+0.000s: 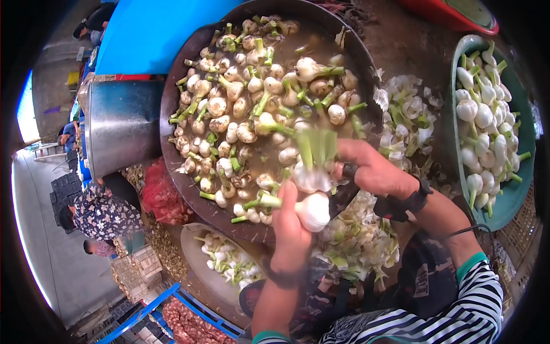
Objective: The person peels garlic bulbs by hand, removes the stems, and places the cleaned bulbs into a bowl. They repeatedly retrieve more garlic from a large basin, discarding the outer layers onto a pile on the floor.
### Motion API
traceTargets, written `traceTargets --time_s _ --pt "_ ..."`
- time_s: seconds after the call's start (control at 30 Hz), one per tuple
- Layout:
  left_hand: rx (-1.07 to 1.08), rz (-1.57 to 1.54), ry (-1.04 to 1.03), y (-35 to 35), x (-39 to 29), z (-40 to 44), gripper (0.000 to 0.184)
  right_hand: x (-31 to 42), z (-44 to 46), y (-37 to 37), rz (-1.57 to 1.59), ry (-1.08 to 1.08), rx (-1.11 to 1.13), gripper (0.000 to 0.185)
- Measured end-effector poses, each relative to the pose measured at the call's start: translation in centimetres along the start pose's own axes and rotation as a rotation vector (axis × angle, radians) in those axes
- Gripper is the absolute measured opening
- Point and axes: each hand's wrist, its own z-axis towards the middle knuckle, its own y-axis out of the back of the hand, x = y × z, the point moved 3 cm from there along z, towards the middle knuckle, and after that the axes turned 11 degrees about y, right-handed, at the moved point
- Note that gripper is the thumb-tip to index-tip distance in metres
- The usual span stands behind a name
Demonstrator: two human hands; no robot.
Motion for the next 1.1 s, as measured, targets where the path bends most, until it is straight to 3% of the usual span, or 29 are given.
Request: traceTargets --time_s 0.03,0.07,0.13,0.17,0.2,0.23,0.27,0.33,0.37,0.47,0.5,0.63,0.73,0.77,0.87,0.93,1.1 --pt "0.001 0.110 -0.109 -0.7 -0.2 -0.5 0.041 0.2 0.0 0.0 -0.197 0.147 0.047 0.019" --pt "0.001 0.219 -0.217 -1.3 -0.5 -1.1 0.040 0.3 -0.3 -0.2 -0.086 0.102 0.082 0.019" --pt "0.123 0.095 -0.098 -1.3 -0.6 -1.3 0.052 1.0 -0.5 -0.7 0.138 0.017 0.161 0.019" --pt "0.205 0.015 -0.036 -0.8 -0.5 -1.1 0.056 0.3 -0.9 -0.3 0.318 -0.146 0.185 0.022" --pt "0.285 -0.065 0.027 -0.2 -0.2 -1.0 0.061 -0.2 -0.9 -0.1 0.363 -0.121 0.144 0.025" --pt "0.419 -0.227 0.120 0.4 -0.1 -0.9 0.051 -0.3 -1.1 -0.3 0.517 -0.084 0.097 0.025" --pt "0.443 -0.247 0.070 0.5 0.1 -0.9 0.049 -0.1 -1.2 -0.5 0.669 -0.044 0.048 0.025" --pt "0.491 -0.287 -0.021 -0.8 0.1 -1.4 0.047 0.2 -1.0 -0.3 0.555 -0.105 0.053 0.024" --pt "0.319 -0.077 -0.018 -0.5 0.1 -1.5 0.048 0.4 -1.1 -0.2 0.497 -0.139 0.056 0.024" --pt "0.294 -0.110 0.094 -1.8 -1.0 -1.8 0.050 1.3 -1.2 -0.2 0.492 -0.111 0.169 0.023" --pt "0.426 -0.118 0.074 -1.7 -1.0 -1.1 0.052 2.0 -1.0 -0.3 0.468 -0.141 0.169 0.019" --pt "0.182 -0.171 0.170 -0.5 0.0 -1.3 0.054 3.1 -0.2 0.3 -0.133 0.277 0.303 0.027" --pt "0.480 -0.295 0.259 -0.3 0.5 -0.9 0.052 2.9 -0.6 1.3 -0.621 0.304 0.135 0.027" --pt "0.429 -0.352 0.180 -0.6 0.6 -1.2 0.051 3.2 -0.4 1.8 -0.708 0.343 0.066 0.029" --pt "0.407 -0.375 0.142 -1.6 0.4 -1.9 0.049 3.2 -0.7 2.4 -0.847 0.248 -0.015 0.033" --pt "0.516 -0.137 0.048 -1.6 0.5 -2.0 0.058 3.3 -0.7 2.6 -0.891 0.338 -0.098 0.034" --pt "0.646 -0.265 0.222 -2.0 0.3 -2.5 0.072 3.4 -1.5 7.0 -1.093 0.260 -0.362 0.030"
